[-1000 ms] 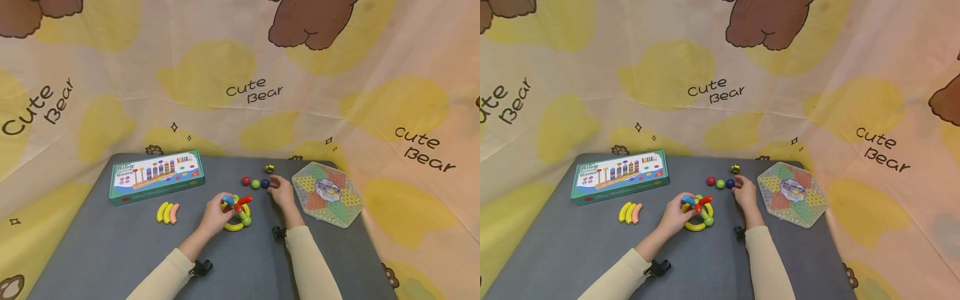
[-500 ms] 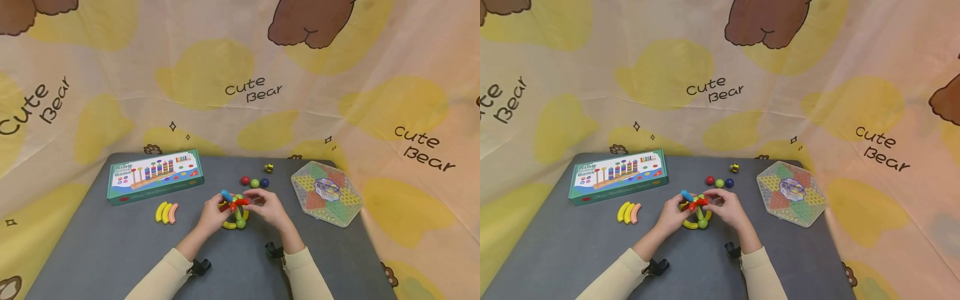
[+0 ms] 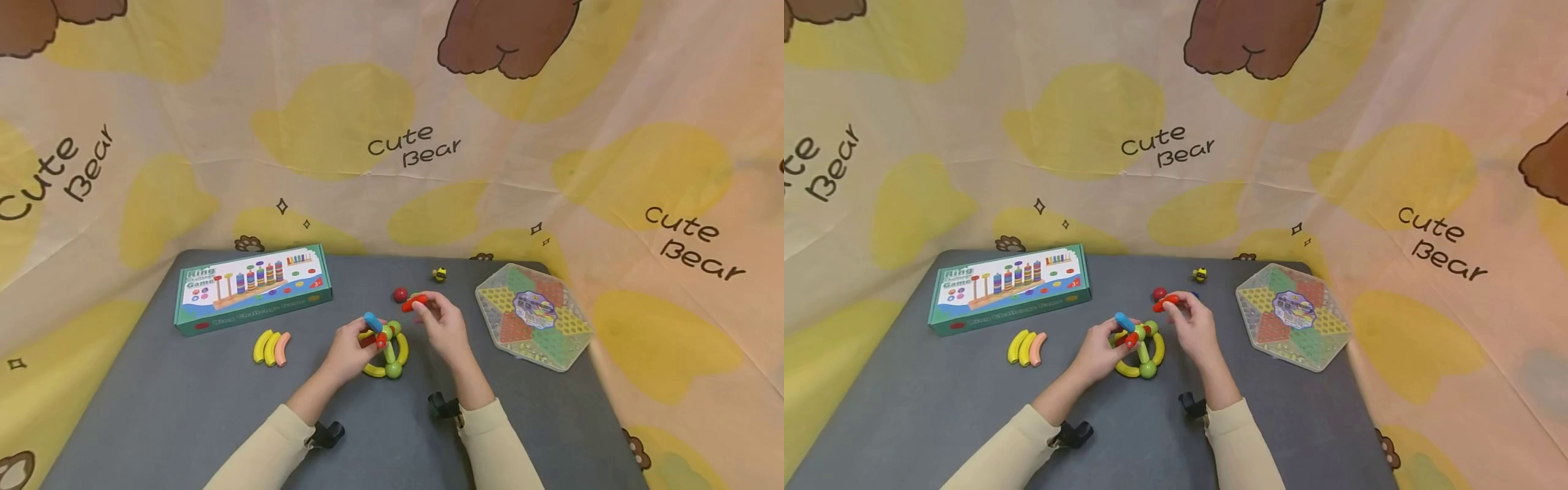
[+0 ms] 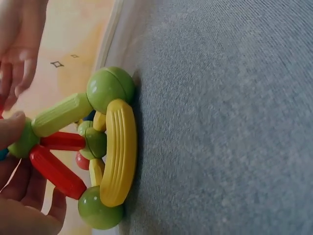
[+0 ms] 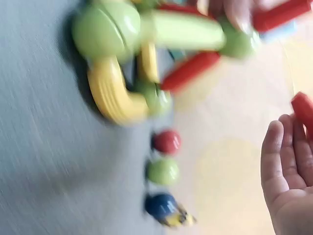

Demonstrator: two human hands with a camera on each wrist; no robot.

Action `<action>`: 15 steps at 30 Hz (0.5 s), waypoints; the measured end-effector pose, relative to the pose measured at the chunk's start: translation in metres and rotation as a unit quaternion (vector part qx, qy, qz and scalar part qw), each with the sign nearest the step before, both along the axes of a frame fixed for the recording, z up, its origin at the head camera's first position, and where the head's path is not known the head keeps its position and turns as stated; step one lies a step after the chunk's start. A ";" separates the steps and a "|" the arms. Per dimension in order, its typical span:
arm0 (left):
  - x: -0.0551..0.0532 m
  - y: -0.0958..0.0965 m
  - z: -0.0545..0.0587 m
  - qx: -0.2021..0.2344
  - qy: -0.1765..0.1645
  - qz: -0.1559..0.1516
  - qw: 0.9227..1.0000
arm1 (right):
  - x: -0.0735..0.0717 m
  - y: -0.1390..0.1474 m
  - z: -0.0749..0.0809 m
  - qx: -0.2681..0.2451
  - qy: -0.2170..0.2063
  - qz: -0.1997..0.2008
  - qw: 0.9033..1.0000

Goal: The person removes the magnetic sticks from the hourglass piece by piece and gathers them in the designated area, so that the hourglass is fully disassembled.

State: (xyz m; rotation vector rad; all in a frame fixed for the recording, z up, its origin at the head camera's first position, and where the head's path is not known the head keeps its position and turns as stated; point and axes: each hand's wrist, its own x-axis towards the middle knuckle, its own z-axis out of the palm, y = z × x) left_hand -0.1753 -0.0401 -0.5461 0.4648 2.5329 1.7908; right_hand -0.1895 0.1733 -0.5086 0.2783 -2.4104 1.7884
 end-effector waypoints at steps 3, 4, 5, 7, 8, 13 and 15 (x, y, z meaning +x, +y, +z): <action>-0.002 -0.003 0.001 0.025 -0.010 -0.008 1.000 | -0.002 0.005 0.010 0.000 -0.011 -0.028 1.000; -0.002 -0.004 0.001 0.027 -0.014 -0.008 0.999 | -0.003 0.007 0.010 0.009 -0.021 -0.031 0.999; -0.001 -0.004 0.000 0.029 -0.018 -0.006 0.999 | -0.004 0.009 0.009 0.018 -0.033 -0.031 0.999; -0.001 -0.005 -0.005 0.032 -0.026 -0.008 0.999 | -0.005 0.014 0.002 0.042 -0.064 -0.042 0.996; -0.001 -0.004 -0.005 0.030 -0.029 -0.008 0.999 | -0.007 0.018 -0.006 0.056 -0.080 -0.053 0.994; 0.000 0.002 -0.007 0.002 -0.019 0.023 1.000 | -0.014 0.031 -0.028 0.136 -0.156 -0.095 0.974; 0.001 0.003 -0.007 -0.009 -0.016 0.040 0.999 | -0.017 0.034 -0.035 0.166 -0.173 -0.095 0.966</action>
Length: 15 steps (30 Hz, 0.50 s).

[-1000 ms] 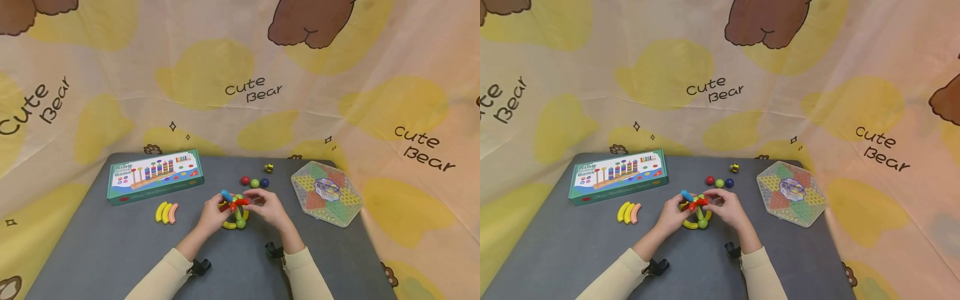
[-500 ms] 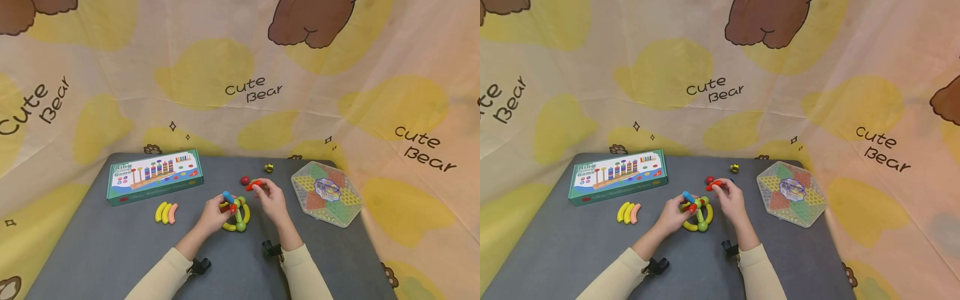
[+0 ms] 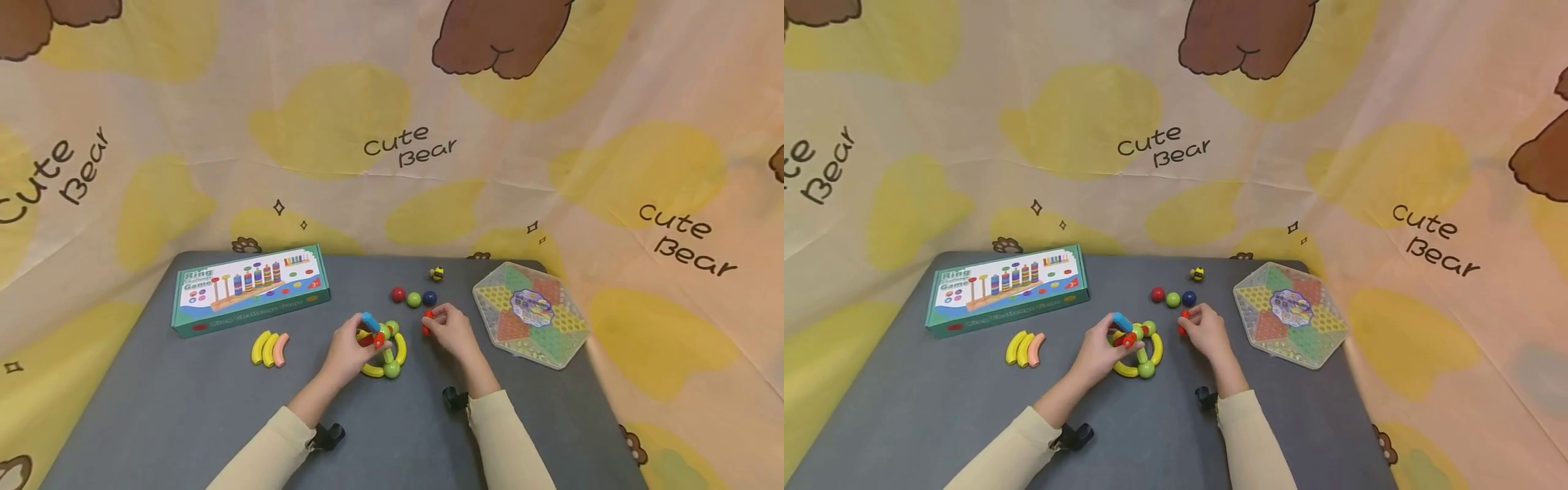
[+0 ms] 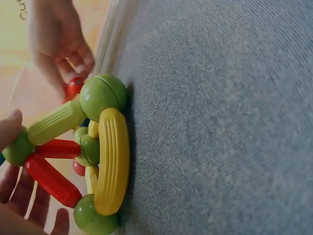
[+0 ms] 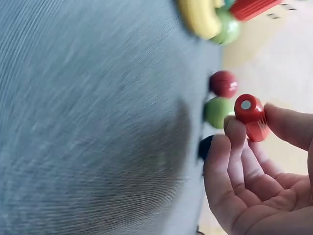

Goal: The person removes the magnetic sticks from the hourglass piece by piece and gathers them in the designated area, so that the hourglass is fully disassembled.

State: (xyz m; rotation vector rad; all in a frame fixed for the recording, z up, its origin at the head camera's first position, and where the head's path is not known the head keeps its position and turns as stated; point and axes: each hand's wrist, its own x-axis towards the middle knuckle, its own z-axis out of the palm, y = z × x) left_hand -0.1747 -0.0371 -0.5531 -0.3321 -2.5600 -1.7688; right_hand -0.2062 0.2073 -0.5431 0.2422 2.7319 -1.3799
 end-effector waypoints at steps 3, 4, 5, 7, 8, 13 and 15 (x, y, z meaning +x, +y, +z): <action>0.001 -0.001 0.002 -0.001 -0.007 0.009 1.000 | -0.005 0.002 -0.007 0.027 -0.017 0.013 0.999; 0.001 -0.002 0.003 0.000 -0.011 0.008 1.000 | -0.006 0.002 -0.009 0.030 -0.019 0.014 0.999; 0.001 -0.003 0.003 0.001 -0.015 0.008 1.000 | -0.007 0.002 -0.011 0.032 -0.018 0.015 0.999; 0.000 -0.005 0.004 0.000 -0.019 0.006 1.000 | -0.010 0.002 -0.014 0.035 -0.018 0.014 0.999; 0.000 -0.006 0.005 -0.002 -0.021 0.006 1.000 | -0.011 0.001 -0.015 0.036 -0.017 0.012 0.999; -0.001 -0.010 0.006 -0.019 -0.014 -0.007 1.000 | -0.016 -0.002 -0.020 0.037 -0.021 0.004 0.999; -0.001 -0.010 0.006 -0.023 -0.017 -0.012 1.000 | -0.018 -0.003 -0.022 0.036 -0.022 0.002 0.999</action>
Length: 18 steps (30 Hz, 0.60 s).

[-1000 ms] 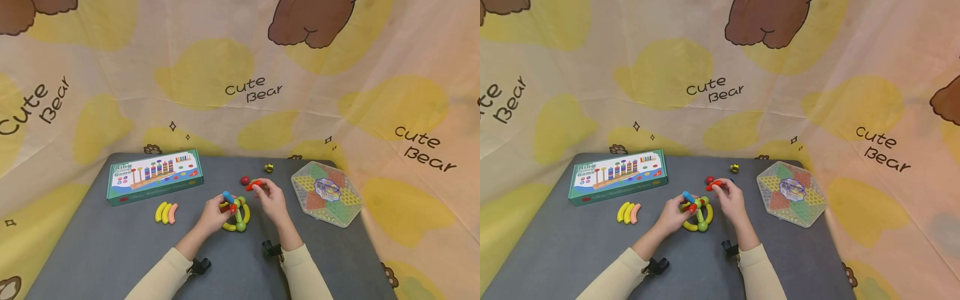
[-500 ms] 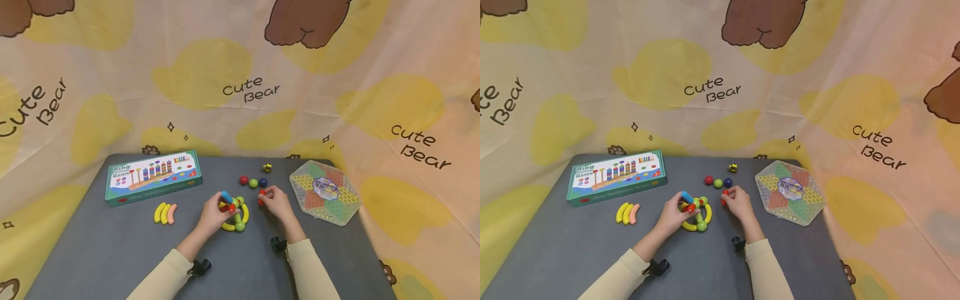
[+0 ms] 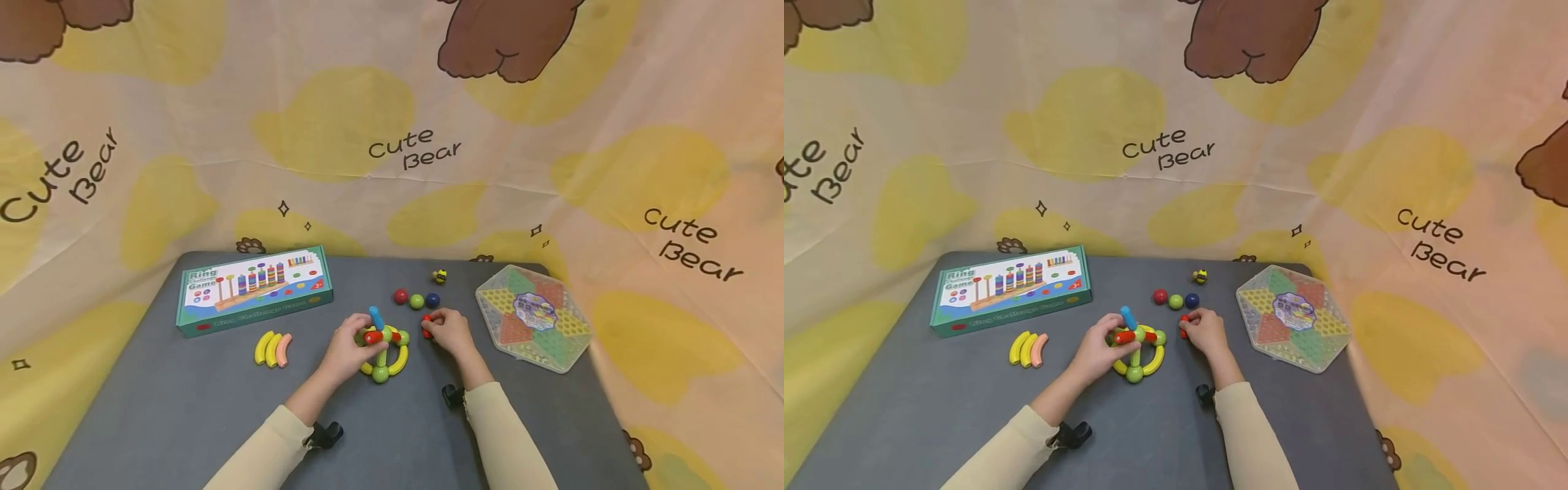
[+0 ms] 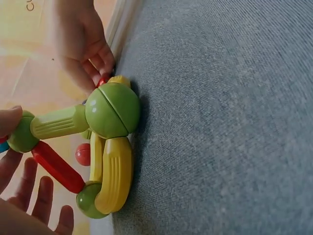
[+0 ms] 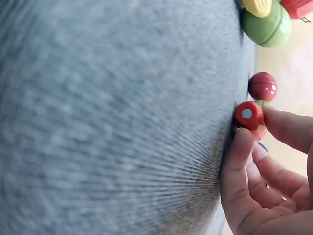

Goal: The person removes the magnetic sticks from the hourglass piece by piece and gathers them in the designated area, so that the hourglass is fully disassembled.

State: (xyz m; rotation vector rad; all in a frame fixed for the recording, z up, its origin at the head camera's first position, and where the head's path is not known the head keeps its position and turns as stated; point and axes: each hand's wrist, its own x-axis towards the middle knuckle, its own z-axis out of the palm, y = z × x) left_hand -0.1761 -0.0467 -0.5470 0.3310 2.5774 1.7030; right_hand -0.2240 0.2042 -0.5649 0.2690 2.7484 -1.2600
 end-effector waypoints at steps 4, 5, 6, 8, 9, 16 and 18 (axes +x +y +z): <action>0.000 0.003 -0.003 -0.015 -0.027 -0.001 1.000 | -0.002 -0.001 -0.003 0.002 0.001 -0.008 1.000; 0.001 0.004 -0.003 -0.018 -0.029 0.004 0.999 | -0.002 -0.002 -0.004 0.004 0.002 -0.008 1.000; 0.001 0.005 -0.004 -0.022 -0.029 0.012 0.999 | -0.002 -0.002 -0.004 0.005 0.002 -0.008 1.000; 0.001 0.008 -0.005 -0.026 -0.021 0.032 0.999 | -0.002 0.000 -0.004 0.006 0.003 -0.005 1.000; 0.001 0.010 -0.005 -0.025 -0.016 0.041 0.999 | -0.002 0.001 -0.003 0.005 0.004 -0.003 1.000; 0.000 0.011 -0.003 -0.018 0.002 0.048 0.999 | -0.002 0.011 0.001 -0.018 0.015 -0.018 1.000; 0.000 0.010 -0.002 -0.011 -0.006 0.033 0.999 | -0.001 0.014 0.003 -0.020 0.020 -0.015 0.999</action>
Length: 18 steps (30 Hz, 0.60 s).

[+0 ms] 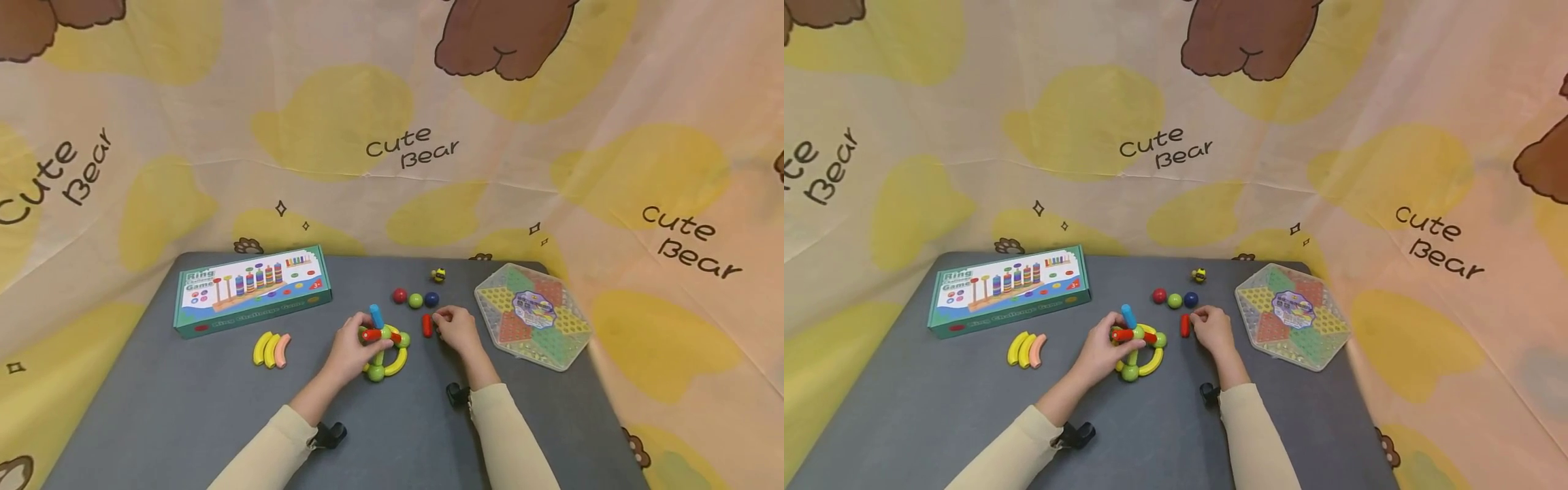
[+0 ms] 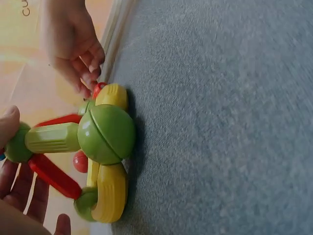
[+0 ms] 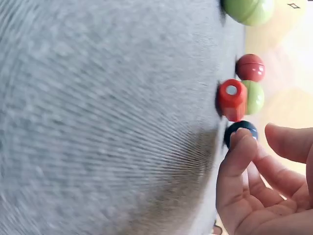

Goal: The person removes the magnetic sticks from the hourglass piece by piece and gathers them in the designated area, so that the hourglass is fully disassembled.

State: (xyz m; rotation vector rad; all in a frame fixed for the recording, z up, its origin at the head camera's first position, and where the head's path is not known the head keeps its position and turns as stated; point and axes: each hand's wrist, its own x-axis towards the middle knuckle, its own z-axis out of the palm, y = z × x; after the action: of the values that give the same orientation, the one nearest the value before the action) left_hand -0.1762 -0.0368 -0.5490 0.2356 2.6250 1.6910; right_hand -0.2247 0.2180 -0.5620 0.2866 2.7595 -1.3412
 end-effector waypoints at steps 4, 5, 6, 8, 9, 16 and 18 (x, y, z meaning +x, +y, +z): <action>0.000 -0.003 0.002 0.022 -0.016 -0.028 0.999 | 0.003 -0.001 0.010 -0.022 0.019 0.012 0.999; 0.000 -0.004 0.002 0.029 -0.019 -0.031 0.999 | 0.004 -0.002 0.014 -0.030 0.026 0.018 0.999; 0.000 -0.004 0.001 0.038 -0.021 -0.031 0.999 | 0.005 -0.004 0.017 -0.039 0.032 0.023 0.998; 0.000 -0.002 0.000 0.049 -0.025 -0.026 0.998 | 0.008 -0.008 0.025 -0.051 0.046 0.036 0.997; 0.000 -0.001 -0.001 0.053 -0.027 -0.022 0.998 | 0.010 -0.010 0.029 -0.055 0.052 0.042 0.996; 0.000 0.002 -0.003 0.062 -0.028 0.004 0.998 | 0.016 -0.024 0.050 -0.086 0.101 0.080 0.988; 0.000 0.001 -0.003 0.059 -0.025 0.005 0.998 | 0.018 -0.027 0.055 -0.099 0.103 0.098 0.985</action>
State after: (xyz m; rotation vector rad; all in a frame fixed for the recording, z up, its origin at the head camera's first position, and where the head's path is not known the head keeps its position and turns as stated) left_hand -0.1763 -0.0361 -0.5522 0.1808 2.4986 1.8332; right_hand -0.2066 0.1908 -0.5071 -0.1382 2.6918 -1.6553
